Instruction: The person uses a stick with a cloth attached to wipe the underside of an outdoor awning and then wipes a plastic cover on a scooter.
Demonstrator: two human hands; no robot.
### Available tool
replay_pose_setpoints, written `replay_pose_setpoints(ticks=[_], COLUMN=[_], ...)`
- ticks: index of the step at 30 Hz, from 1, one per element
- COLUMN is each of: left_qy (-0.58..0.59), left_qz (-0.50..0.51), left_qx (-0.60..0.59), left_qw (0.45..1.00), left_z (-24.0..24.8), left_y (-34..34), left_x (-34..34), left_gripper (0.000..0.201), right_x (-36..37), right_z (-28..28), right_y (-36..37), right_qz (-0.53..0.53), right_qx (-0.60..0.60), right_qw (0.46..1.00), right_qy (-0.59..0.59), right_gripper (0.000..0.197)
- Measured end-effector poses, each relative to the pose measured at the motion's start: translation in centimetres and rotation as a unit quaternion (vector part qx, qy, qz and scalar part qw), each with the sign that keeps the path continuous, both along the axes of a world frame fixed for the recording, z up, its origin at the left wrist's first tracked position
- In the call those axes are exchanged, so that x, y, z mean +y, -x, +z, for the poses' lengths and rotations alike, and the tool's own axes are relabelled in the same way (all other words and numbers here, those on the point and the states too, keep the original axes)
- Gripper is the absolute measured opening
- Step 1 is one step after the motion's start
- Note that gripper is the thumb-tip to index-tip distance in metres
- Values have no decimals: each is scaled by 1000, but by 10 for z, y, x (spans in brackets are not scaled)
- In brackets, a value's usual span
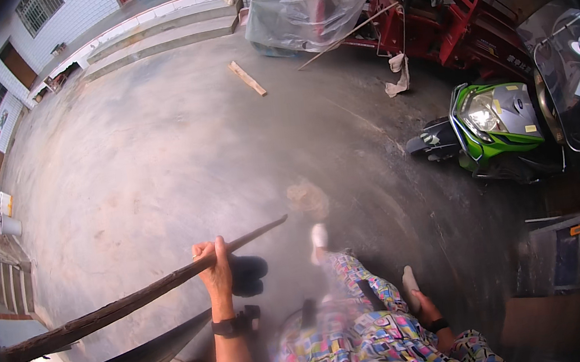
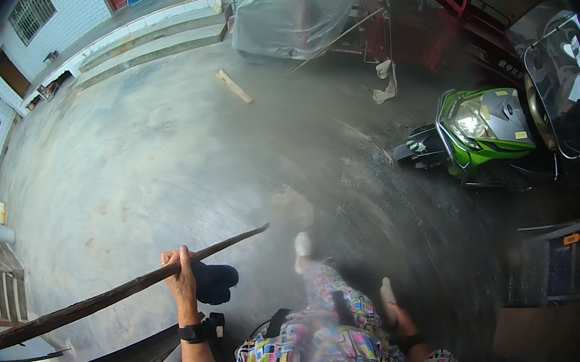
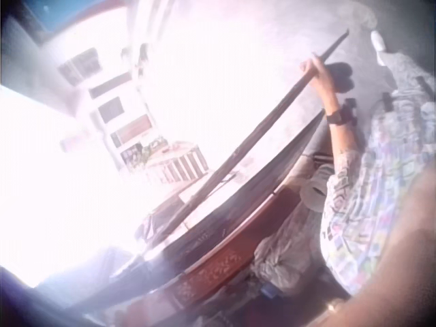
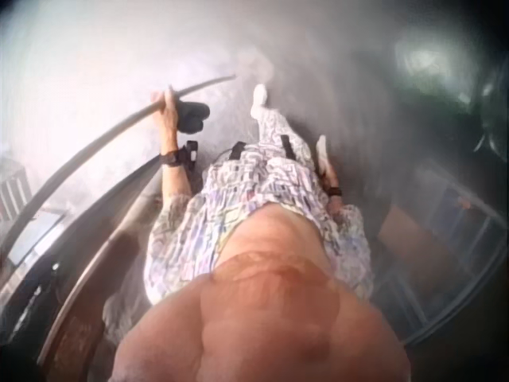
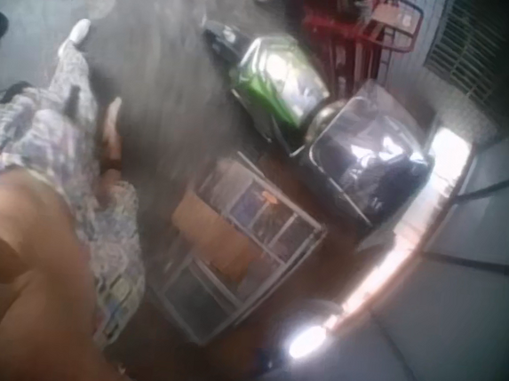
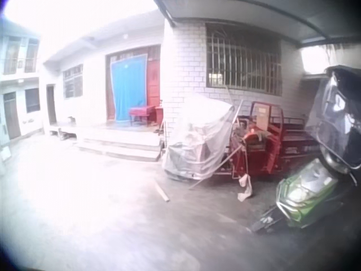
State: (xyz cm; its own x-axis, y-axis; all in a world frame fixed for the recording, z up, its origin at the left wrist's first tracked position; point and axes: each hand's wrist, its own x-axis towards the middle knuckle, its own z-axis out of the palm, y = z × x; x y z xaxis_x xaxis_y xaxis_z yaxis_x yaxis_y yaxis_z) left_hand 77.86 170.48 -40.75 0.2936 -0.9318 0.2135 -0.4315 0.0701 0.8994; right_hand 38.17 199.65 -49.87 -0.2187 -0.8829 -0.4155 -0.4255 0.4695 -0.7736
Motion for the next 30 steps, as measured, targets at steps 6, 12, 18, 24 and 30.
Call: replay_pose_setpoints(ticks=[6,12,18,24,30], left_qy=[30,-21,1,-15,-16], left_qz=[50,140,177,183,116], left_qx=[14,-2,41,52,72], left_qw=[998,990,983,982,991], left_z=[13,42,30,30,32], left_y=[-39,-89,-158,-225,-259], left_x=[-133,-237,-339,-492,-644], left_gripper=[28,29,25,26,30], right_x=[-133,-333,-517,-664,-771], right_z=[-119,-62,-85,-61,-38], right_y=[50,15,-29,-105,-167], right_qz=[-138,214,-196,-193,-204], right_qx=[-228,83,-206,-223,-232], right_qw=[956,972,927,924,922], right_qy=[-122,49,-244,-242,-234], right_gripper=[29,44,44,50,59])
